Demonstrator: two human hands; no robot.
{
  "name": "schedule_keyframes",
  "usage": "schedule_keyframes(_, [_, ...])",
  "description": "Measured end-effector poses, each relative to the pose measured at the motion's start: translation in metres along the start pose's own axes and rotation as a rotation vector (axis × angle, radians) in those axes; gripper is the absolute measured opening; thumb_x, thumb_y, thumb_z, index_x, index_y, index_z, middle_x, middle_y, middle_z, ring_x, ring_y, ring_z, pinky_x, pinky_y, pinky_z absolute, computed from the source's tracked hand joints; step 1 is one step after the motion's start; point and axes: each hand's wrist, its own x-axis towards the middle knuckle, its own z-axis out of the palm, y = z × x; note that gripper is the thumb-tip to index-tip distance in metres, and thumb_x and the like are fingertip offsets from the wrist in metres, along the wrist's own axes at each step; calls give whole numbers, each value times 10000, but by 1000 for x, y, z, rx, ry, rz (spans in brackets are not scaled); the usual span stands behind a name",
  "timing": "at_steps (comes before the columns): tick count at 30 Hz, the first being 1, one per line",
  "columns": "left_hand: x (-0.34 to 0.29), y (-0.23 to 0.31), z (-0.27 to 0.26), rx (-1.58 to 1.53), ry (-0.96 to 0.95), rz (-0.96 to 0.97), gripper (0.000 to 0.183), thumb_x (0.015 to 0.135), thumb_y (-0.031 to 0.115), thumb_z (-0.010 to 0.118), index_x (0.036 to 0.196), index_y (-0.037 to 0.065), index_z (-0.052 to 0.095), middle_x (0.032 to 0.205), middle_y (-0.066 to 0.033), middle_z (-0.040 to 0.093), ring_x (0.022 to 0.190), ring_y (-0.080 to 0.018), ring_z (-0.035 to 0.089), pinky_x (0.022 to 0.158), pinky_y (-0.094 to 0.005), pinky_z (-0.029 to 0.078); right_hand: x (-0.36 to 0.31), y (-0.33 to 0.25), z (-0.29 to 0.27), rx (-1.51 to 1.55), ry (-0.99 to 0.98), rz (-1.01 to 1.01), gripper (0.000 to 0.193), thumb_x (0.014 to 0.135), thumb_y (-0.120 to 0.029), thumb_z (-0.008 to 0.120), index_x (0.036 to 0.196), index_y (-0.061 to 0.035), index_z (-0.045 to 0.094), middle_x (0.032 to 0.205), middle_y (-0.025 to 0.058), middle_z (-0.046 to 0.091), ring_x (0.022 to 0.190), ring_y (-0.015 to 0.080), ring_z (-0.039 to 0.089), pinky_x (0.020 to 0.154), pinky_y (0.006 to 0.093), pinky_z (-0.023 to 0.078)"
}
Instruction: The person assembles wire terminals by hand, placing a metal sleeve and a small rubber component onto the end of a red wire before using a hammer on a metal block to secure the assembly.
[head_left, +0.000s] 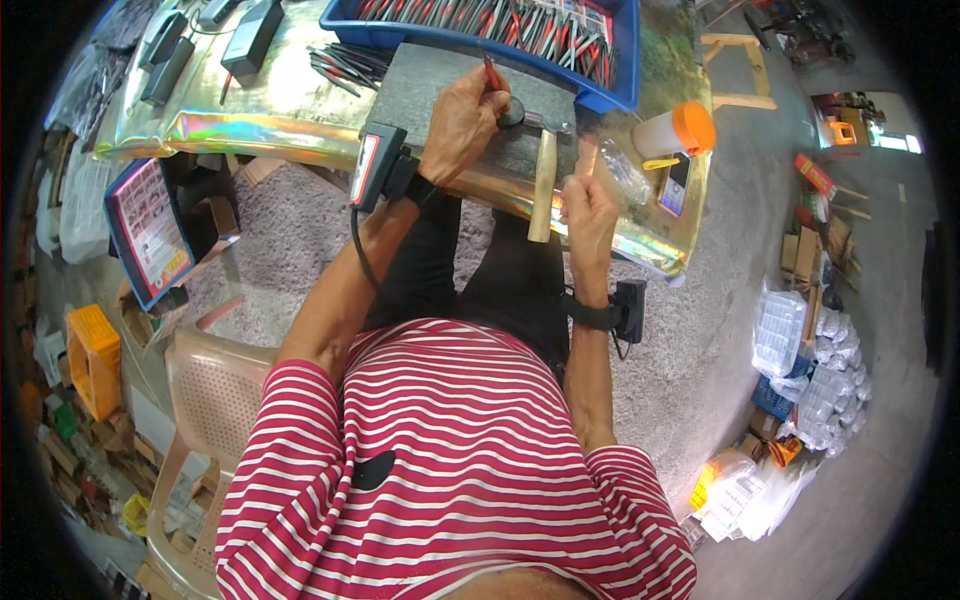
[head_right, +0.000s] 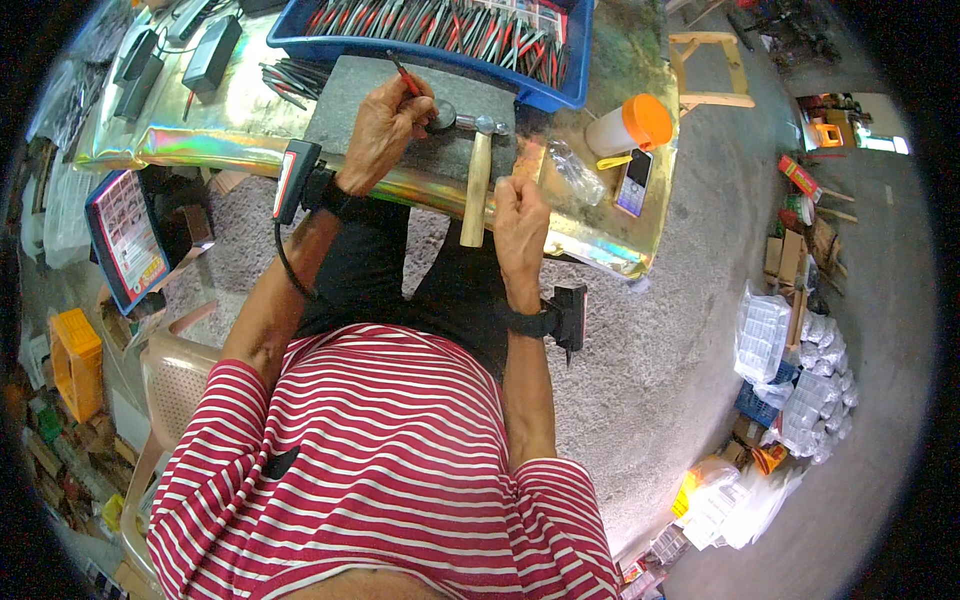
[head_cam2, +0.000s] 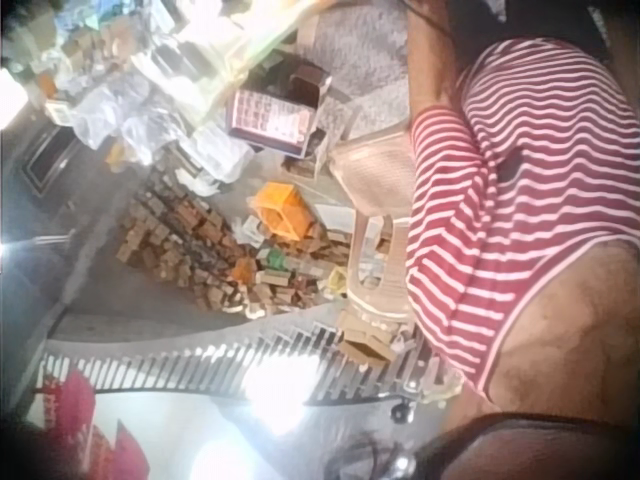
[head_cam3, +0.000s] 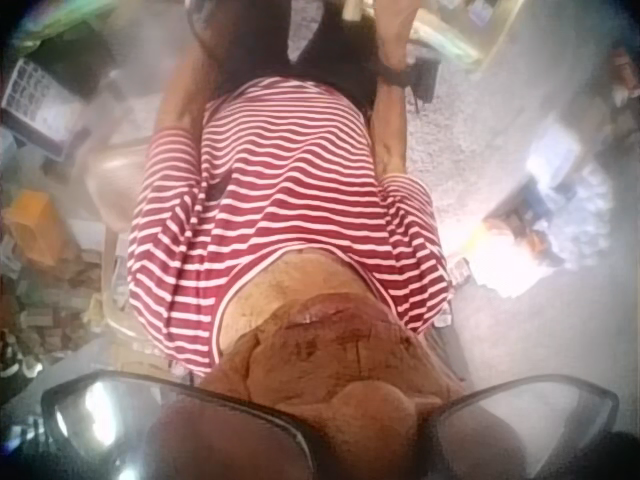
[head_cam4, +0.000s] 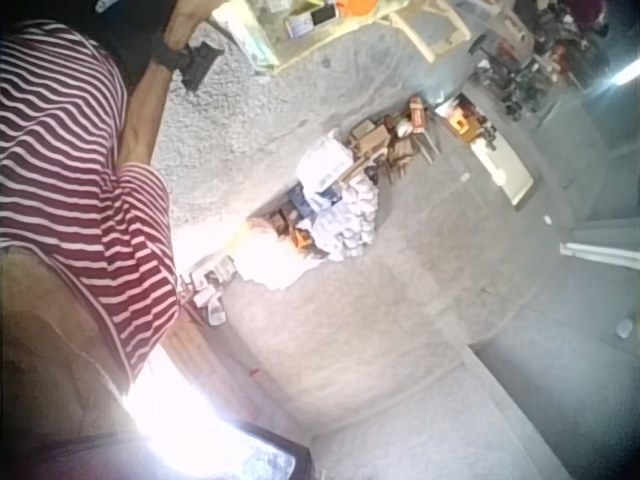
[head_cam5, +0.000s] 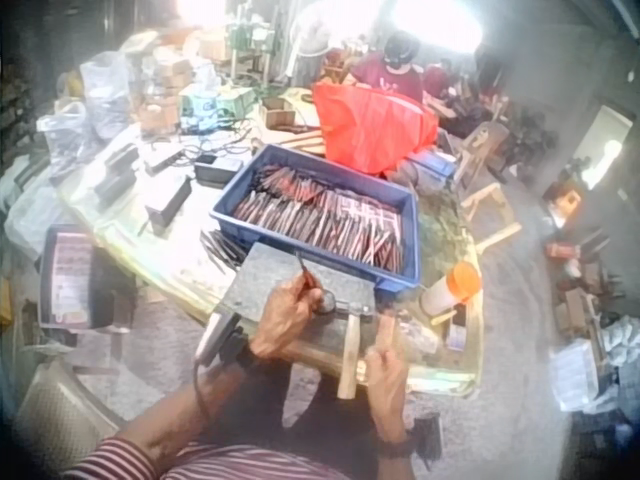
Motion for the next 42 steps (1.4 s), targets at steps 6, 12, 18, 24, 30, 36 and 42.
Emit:
schedule_keyframes(6, [0, -2, 0, -31, 11, -13, 59, 833, 107, 489, 818, 54, 511, 692, -9, 549, 631, -70, 507, 528, -204, 455, -6, 17, 7, -141, -156, 23, 331, 843, -277, 499, 699, 21, 506, 590, 52, 477, 555, 127, 436, 517, 257, 365])
schedule_keyframes(12, [1, -4, 4, -81, 87, 33, 41, 786, 59, 521, 811, 27, 526, 610, -29, 559, 527, -84, 511, 466, -219, 420, -10, 2, 20, 461, -272, 342, 262, 842, -219, 497, 833, 41, 519, 632, 64, 502, 535, 90, 463, 463, 223, 409])
schedule_keyframes(18, [1, -5, 4, -67, 97, 57, 42, 783, 67, 524, 804, 30, 522, 611, -24, 554, 524, -78, 504, 461, -214, 412, -8, 4, 18, 692, -290, 443, 268, 833, -223, 512, 872, 42, 508, 652, 76, 504, 486, 87, 445, 428, 202, 391])
schedule_keyframes(24, [0, -4, -1, -32, -8, -5, 51, 840, 100, 476, 847, 58, 504, 724, -7, 553, 643, -62, 501, 548, -196, 450, -8, 2, 14, 683, -237, 457, 260, 819, -218, 533, 863, 37, 512, 626, 58, 491, 454, 57, 408, 357, 174, 320])
schedule_keyframes(30, [2, -8, -1, 40, 2, 65, 52, 839, 106, 482, 848, 60, 506, 724, -7, 561, 636, -67, 499, 552, -201, 449, -11, -14, 7, 559, -110, 361, 230, 824, -206, 525, 839, 23, 520, 596, 38, 480, 425, 34, 375, 330, 154, 283])
schedule_keyframes(36, [3, -10, -2, 129, 5, 84, 43, 840, 91, 475, 846, 60, 504, 720, -9, 560, 633, -68, 501, 551, -207, 446, -12, -30, -2, 493, -77, 270, 236, 830, -216, 519, 836, 19, 524, 585, 26, 477, 425, 31, 371, 335, 153, 284])
schedule_keyframes(42, [4, -11, 2, 100, 76, 185, 31, 743, 51, 512, 768, 34, 516, 624, -114, 551, 596, -251, 562, 543, -316, 416, -17, -49, -3, 410, -97, 248, 252, 839, -231, 510, 833, 21, 526, 585, 21, 475, 428, 26, 371, 333, 153, 279])
